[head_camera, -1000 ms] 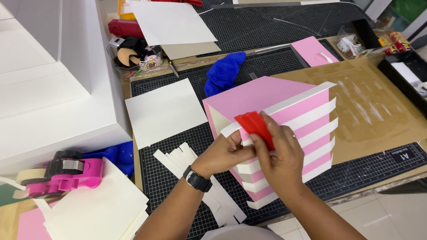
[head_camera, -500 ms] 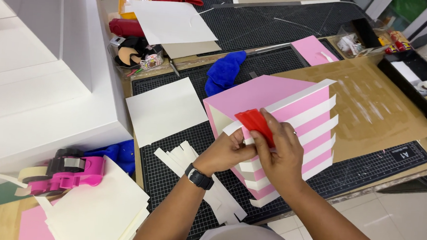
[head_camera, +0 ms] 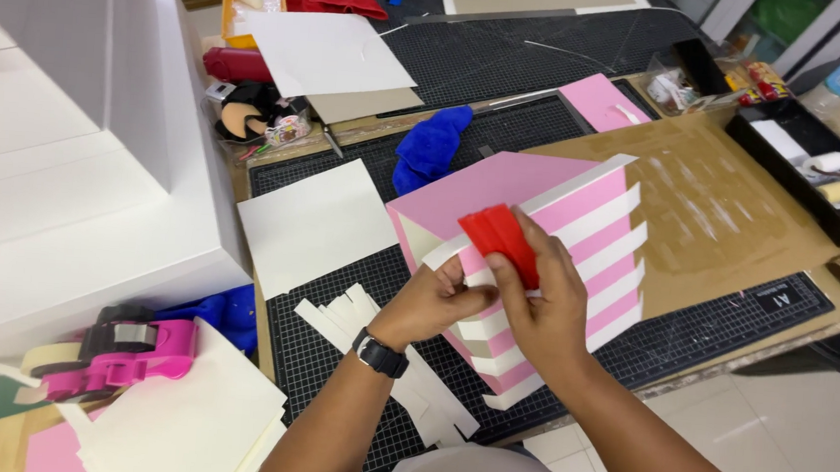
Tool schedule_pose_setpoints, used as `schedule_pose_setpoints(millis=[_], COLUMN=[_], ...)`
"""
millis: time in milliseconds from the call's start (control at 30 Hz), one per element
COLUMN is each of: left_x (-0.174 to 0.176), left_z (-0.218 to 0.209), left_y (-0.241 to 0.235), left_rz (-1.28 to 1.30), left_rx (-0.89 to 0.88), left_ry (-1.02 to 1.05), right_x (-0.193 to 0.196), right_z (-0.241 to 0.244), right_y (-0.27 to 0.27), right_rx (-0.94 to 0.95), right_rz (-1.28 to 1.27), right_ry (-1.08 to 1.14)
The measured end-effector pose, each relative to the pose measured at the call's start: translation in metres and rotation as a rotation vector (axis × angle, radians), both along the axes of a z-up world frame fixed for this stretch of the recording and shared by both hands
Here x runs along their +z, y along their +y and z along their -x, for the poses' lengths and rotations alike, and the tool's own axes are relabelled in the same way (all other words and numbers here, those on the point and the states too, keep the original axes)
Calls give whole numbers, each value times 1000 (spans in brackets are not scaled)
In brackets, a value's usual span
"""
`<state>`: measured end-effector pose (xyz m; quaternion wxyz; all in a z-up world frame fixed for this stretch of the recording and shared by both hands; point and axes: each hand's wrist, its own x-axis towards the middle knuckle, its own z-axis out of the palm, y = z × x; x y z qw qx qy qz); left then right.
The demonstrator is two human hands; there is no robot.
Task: Decorating a pink box by applying white adhesive strips and smoothing them with a squeegee and roller
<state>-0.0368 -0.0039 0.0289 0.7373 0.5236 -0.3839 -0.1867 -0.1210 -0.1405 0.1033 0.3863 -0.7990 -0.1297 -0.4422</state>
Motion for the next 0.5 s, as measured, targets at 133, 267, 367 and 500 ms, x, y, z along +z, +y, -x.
schedule_pose_setpoints(millis=[133, 267, 367, 500], left_x=[-71, -65, -85, -81], left_z=[-24, -17, -23, -22], left_y=[9, 16, 15, 14], left_rz=[-34, -94, -98, -88], left_rx=[13, 23, 23, 4], left_ry=[6, 34, 51, 44], right_x=[1, 4, -14, -35], right_z=[-8, -17, -37, -60], right_y=[-1, -28, -73, -130], right_rx=[-69, -182, -308, -478], right_rz=[27, 21, 32, 42], right_ry=[16, 24, 16, -1])
